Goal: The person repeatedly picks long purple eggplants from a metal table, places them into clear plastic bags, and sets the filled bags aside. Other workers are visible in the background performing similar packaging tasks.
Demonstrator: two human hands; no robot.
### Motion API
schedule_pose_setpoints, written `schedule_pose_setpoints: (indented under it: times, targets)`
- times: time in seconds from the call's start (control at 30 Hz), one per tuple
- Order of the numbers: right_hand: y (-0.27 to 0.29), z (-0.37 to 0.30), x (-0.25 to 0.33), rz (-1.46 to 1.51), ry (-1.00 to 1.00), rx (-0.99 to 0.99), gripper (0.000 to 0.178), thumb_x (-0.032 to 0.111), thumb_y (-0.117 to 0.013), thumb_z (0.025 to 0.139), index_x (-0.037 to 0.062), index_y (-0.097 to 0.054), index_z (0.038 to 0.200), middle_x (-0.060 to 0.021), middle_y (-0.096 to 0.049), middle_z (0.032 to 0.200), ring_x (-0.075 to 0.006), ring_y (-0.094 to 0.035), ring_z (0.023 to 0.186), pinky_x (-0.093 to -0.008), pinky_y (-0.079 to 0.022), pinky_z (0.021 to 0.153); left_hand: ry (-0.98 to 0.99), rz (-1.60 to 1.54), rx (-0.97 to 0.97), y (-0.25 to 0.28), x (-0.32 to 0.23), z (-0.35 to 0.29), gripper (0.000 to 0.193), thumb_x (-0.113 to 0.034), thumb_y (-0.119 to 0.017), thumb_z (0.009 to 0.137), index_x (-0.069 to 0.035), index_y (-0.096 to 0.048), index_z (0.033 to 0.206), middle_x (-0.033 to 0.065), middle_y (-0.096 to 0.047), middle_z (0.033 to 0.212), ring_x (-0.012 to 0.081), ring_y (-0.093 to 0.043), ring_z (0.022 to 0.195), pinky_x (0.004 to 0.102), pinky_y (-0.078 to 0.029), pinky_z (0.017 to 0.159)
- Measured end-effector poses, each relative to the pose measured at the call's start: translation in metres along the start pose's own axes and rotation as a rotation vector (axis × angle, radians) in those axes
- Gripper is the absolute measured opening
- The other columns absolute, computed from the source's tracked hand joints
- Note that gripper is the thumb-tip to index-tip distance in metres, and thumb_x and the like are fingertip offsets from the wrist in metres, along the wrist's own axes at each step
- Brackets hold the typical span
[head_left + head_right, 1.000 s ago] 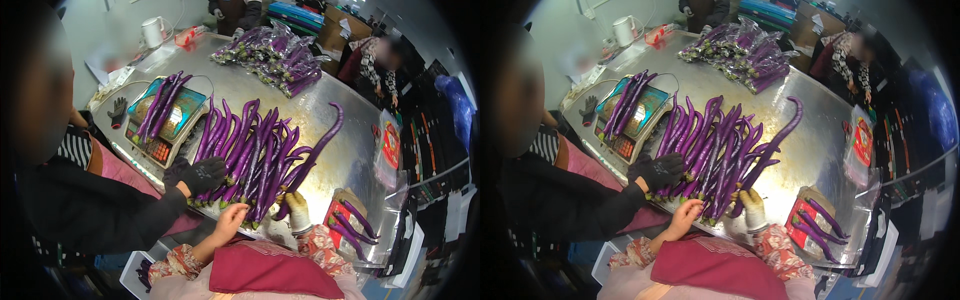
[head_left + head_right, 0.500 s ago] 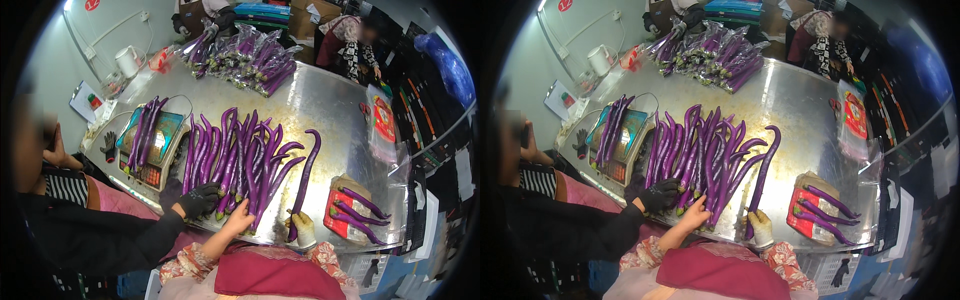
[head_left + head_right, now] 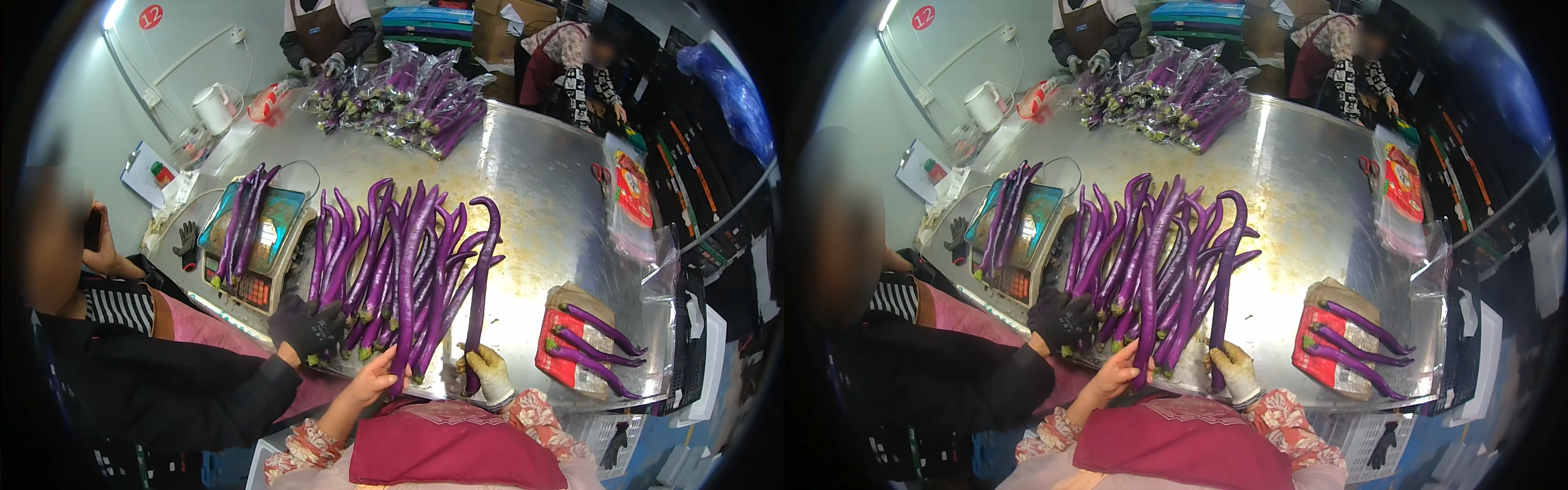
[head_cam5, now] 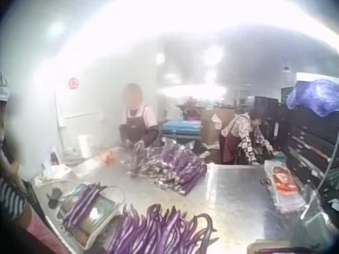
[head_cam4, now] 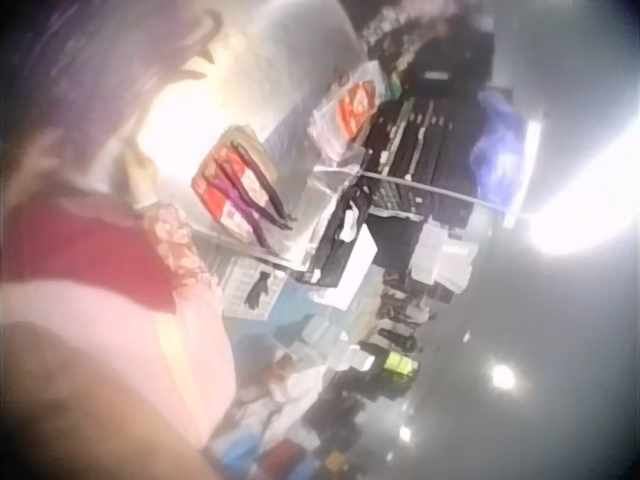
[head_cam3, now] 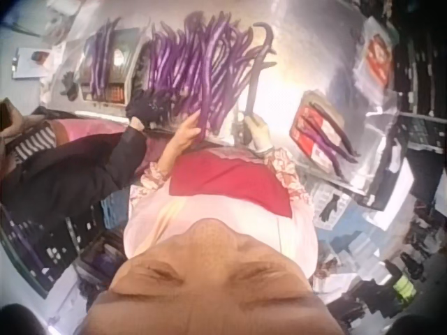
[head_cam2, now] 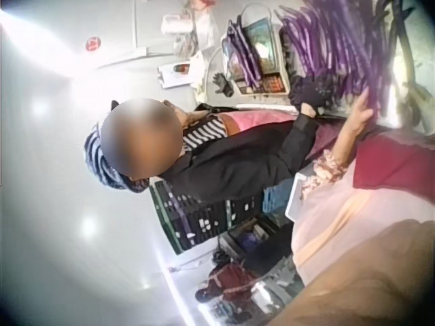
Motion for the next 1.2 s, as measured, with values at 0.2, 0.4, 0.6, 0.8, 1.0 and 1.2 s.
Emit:
schedule_pose_setpoints:
  times: [0.2,0.4,0.6,0.8,1.0,1.2]
  targets:
    - [-0.005,0.005,0.000,-0.059,0.013,0.021,0.031,0.016,-0.051,0.089,-0.0019,-0.054,0.114,-0.0040,-0.061,0.081,-0.0093,-0.055,0.072,-0.0220,-0.045,0.068,-0.004,0.003,0.014,-0.006,0.008,0.012,0.070,-0.007,-0.057,0.078,-0.003,-0.021,0.138,0.0116,-0.054,0.100,0.0189,-0.058,0.081,0.0285,-0.047,0.074]
    - [-0.009,0.012,-0.006,-0.028,-0.066,0.022,0.032,0.021,-0.052,0.090,-0.0035,-0.055,0.110,-0.0055,-0.062,0.081,-0.0103,-0.056,0.071,-0.0225,-0.046,0.068,0.214,0.146,-0.391,0.041,0.033,0.017,0.039,-0.004,-0.045,0.080,0.000,-0.049,0.118,0.0078,-0.061,0.094,0.0144,-0.058,0.072,0.0247,-0.047,0.066]
    - [-0.005,0.014,-0.012,0.037,-0.078,-0.019,0.027,0.018,-0.049,0.091,-0.0039,-0.054,0.106,-0.0059,-0.061,0.075,-0.0121,-0.058,0.067,-0.0252,-0.049,0.065,0.256,0.197,-0.396,0.037,0.036,0.017,0.037,-0.012,-0.044,0.090,0.001,-0.040,0.124,0.0129,-0.059,0.099,0.0185,-0.061,0.079,0.0274,-0.050,0.067]
    - [0.003,0.014,-0.016,-0.020,-0.087,-0.047,0.025,0.016,-0.049,0.091,-0.0040,-0.054,0.106,-0.0054,-0.060,0.076,-0.0114,-0.057,0.068,-0.0245,-0.048,0.066,0.092,0.744,-0.489,0.049,0.024,0.014,0.041,-0.013,-0.053,0.087,0.001,-0.041,0.124,0.0117,-0.058,0.098,0.0150,-0.058,0.080,0.0272,-0.048,0.066]
    - [0.011,0.010,-0.024,0.055,-0.098,-0.071,0.024,0.015,-0.049,0.091,-0.0038,-0.055,0.105,-0.0049,-0.060,0.077,-0.0104,-0.056,0.070,-0.0230,-0.047,0.066,-0.587,1.605,-0.250,-0.049,-0.018,0.034,0.044,-0.010,-0.063,0.073,-0.007,-0.052,0.115,0.0114,-0.054,0.098,0.0290,-0.053,0.082,0.0379,-0.042,0.072]
    - [0.010,0.004,-0.010,0.081,-0.098,-0.084,0.028,0.015,-0.049,0.091,-0.0039,-0.054,0.111,-0.0054,-0.060,0.078,-0.0109,-0.057,0.070,-0.0228,-0.047,0.066,-0.162,2.434,-0.170,-0.033,0.035,0.086,0.077,-0.021,-0.069,0.065,-0.014,-0.036,0.134,0.0141,-0.052,0.096,0.0249,-0.052,0.072,0.0368,-0.041,0.065]
Point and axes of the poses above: each hand's wrist, its own z-axis towards the middle knuckle, its own y-axis out of the back of the hand, x = y × z, the point moved 7 cm from there along z, towards the middle knuckle
